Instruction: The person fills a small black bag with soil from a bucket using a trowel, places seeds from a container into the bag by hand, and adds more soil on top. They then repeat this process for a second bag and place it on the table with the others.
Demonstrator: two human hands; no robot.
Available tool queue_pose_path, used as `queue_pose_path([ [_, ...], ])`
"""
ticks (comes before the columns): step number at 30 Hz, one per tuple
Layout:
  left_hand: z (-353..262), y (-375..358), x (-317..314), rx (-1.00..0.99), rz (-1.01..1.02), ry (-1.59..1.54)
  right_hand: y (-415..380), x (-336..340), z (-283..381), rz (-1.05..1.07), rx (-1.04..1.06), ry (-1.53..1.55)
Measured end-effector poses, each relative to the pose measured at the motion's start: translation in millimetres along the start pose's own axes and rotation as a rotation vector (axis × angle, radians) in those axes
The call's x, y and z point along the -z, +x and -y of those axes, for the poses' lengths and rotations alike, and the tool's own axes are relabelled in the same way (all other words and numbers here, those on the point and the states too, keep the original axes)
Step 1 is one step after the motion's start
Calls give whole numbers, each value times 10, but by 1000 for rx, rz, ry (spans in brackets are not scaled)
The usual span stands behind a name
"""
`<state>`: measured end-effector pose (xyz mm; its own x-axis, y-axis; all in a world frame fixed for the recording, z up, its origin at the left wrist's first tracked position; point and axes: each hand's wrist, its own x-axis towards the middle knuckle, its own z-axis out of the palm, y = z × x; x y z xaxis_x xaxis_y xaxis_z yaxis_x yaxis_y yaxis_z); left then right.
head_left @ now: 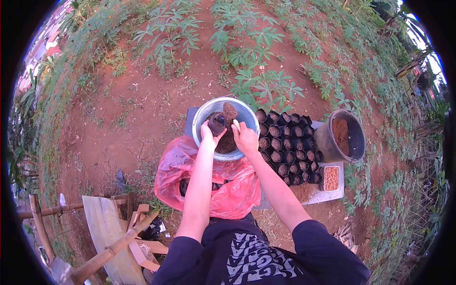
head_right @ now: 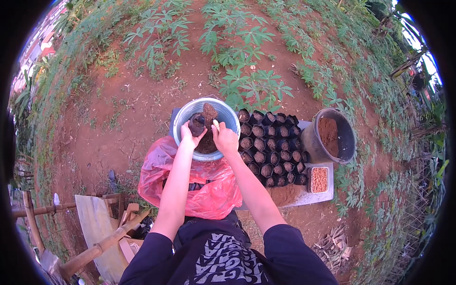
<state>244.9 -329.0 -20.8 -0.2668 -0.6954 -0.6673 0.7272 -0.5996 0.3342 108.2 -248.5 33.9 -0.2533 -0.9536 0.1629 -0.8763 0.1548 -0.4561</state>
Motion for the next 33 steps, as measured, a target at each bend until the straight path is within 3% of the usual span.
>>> queue_pose_path([
  [24,51,-67,-10,53,-7,31,-89,99,59,68,-67,27],
  [27,-37,-43,69,63,146,-91,-66,86,56,56,-69,33],
  [29,-85,-27,45,4,101,-172,-24,89,58,40,-60,54],
  [33,-88,-34,37,32,198,-117,7,57,38,18,-51,56],
])
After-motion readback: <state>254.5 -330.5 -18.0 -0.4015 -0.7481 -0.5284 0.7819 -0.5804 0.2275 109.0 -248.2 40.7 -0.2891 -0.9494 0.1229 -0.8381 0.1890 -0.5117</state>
